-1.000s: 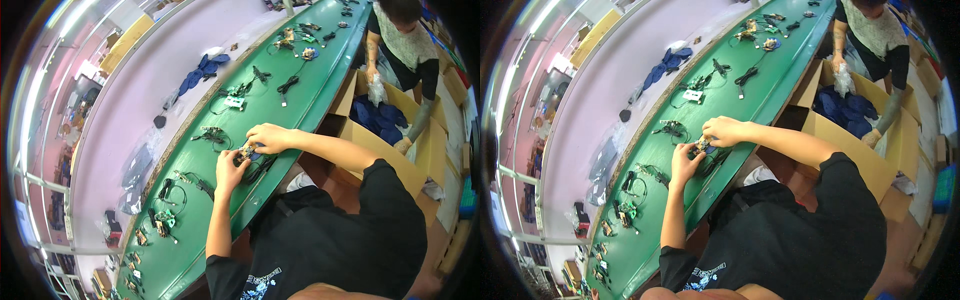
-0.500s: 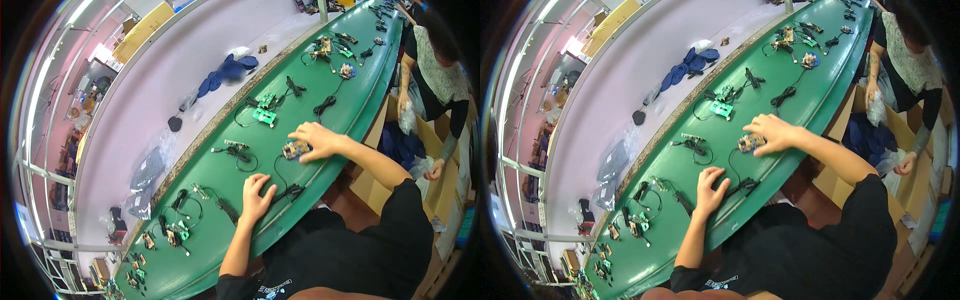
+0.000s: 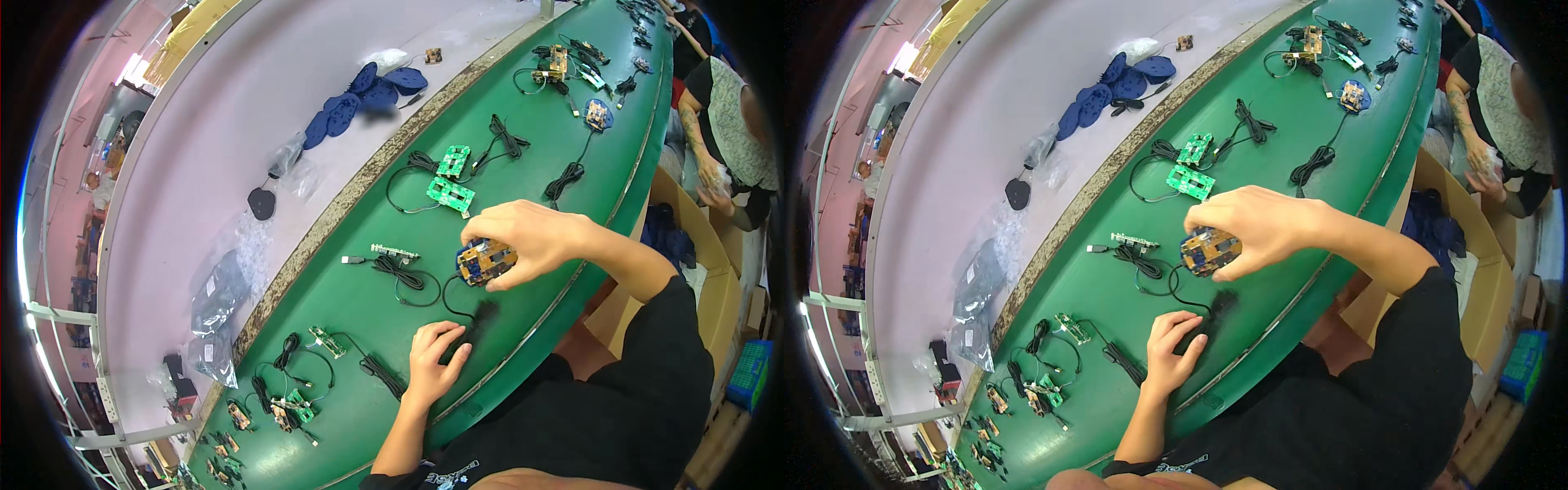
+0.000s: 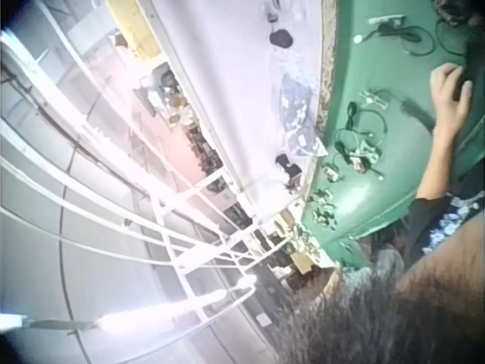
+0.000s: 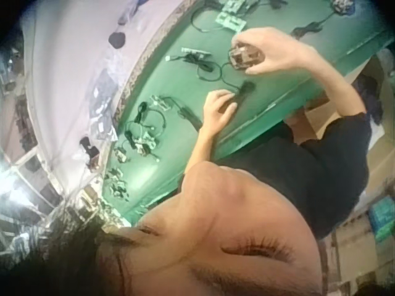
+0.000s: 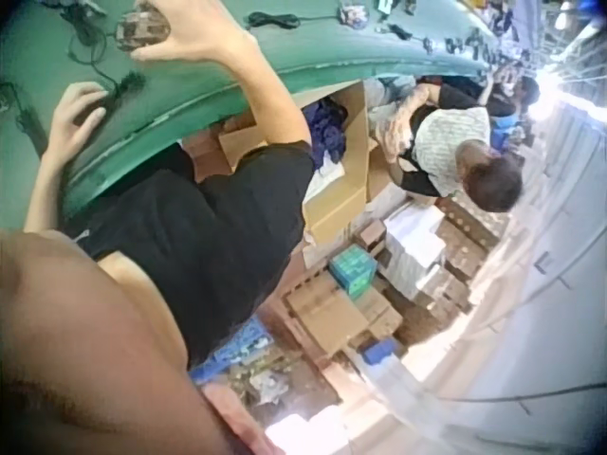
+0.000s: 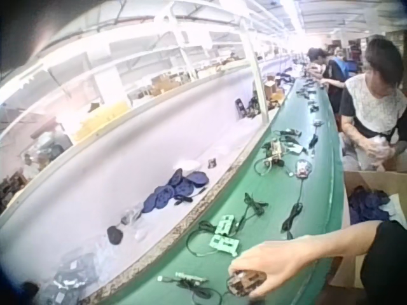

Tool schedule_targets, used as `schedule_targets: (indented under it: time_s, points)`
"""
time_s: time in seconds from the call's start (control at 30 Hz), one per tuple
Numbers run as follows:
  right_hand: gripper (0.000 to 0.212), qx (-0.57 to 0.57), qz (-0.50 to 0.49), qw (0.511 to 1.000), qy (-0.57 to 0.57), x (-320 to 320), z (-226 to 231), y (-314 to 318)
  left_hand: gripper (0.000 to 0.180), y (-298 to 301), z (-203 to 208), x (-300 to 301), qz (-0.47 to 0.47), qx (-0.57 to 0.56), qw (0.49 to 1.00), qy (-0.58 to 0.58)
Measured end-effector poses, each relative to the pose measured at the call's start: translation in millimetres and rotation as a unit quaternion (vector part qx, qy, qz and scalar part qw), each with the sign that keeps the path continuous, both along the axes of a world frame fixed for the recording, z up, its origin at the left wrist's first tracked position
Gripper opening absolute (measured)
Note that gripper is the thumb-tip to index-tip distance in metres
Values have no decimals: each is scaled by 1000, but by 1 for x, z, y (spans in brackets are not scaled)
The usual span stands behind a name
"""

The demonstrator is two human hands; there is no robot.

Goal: Assemble internal components including circuit boards, cables, and scroll wheels into computer mouse housings.

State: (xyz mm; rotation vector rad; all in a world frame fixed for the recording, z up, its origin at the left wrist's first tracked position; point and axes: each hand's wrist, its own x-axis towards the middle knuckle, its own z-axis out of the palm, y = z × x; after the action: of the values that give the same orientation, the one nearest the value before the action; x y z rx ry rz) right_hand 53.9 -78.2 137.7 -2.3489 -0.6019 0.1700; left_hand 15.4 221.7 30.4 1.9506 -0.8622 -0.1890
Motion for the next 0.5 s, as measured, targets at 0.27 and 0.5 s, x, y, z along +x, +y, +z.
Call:
schedule_targets:
  time_s: [0.27, 0.5]
  points:
    - [69, -101, 25, 989, 102, -13, -35, -31, 34, 12, 9, 1, -75, 15, 997, 0]
    - [59, 13, -217, 967, -132, 24, -31, -131, 21, 16, 7, 4, -116, -79, 988, 68]
